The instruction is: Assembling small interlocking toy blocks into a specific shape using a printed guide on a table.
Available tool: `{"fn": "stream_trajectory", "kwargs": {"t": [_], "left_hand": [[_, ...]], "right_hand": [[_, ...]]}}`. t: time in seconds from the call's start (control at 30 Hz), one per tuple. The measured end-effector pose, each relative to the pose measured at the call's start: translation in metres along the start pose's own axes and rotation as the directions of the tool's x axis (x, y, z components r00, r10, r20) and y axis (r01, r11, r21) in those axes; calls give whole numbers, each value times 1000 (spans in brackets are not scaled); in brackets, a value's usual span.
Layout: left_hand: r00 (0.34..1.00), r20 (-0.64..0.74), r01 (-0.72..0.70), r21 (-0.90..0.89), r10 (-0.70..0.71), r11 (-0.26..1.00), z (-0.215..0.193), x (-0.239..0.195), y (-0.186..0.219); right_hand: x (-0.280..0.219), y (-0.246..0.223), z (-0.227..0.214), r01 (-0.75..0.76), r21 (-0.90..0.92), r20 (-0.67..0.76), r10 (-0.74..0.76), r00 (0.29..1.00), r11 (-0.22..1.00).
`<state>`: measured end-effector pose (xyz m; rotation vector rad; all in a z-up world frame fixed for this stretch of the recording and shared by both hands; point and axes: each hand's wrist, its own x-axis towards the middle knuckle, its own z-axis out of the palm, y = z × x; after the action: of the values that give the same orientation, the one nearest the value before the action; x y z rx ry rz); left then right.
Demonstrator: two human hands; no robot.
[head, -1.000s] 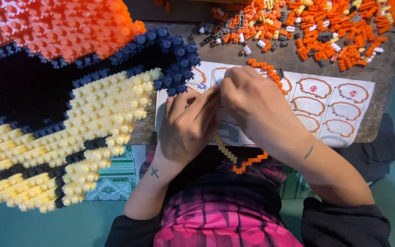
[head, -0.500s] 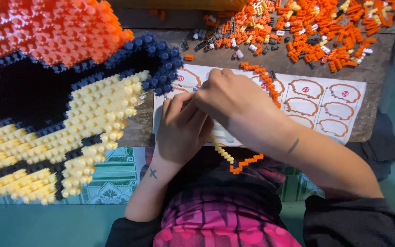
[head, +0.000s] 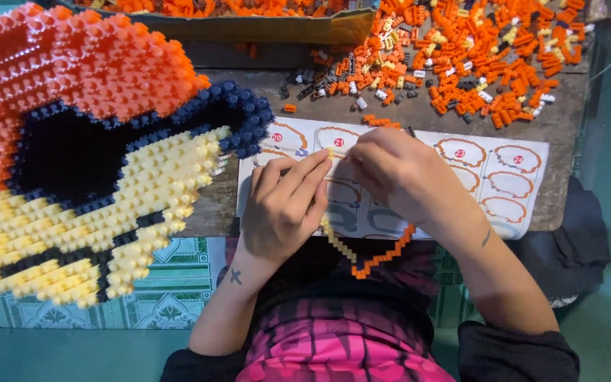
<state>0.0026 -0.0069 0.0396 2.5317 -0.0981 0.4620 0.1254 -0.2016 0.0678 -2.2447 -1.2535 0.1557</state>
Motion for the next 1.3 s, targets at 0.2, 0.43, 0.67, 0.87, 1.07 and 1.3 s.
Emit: {"fn": "stream_trajectory", "kwargs": {"t": [0.2, 0.43, 0.67, 0.87, 1.07, 1.3], "left_hand": [[990, -112, -88, 14, 89, 996, 18, -5, -14], [991, -107, -80, -8, 79, 997, 20, -5, -15], [988, -126, -88, -23, 85, 996, 21, -6, -17], [986, -140, -91, -17, 88, 996, 24, -7, -20], [987, -138, -85, -3, 84, 996, 23, -11, -22], [987, -132, -87, 32, 90, 996, 24, -13, -24]], "right_hand": [[-4, -1, -4, 126, -124, 22, -124, 992, 984], [-3, 1, 2, 116, -120, -11, -118, 993, 986], [4, 5, 2, 146, -116, 26, -143, 989, 983], [4, 19, 20, 92, 72, -19, -91, 996, 993], [5, 20, 35, 48, 200, -94, -29, 995, 979], [5, 21, 39, 26, 222, -95, -5, 995, 975]]}}
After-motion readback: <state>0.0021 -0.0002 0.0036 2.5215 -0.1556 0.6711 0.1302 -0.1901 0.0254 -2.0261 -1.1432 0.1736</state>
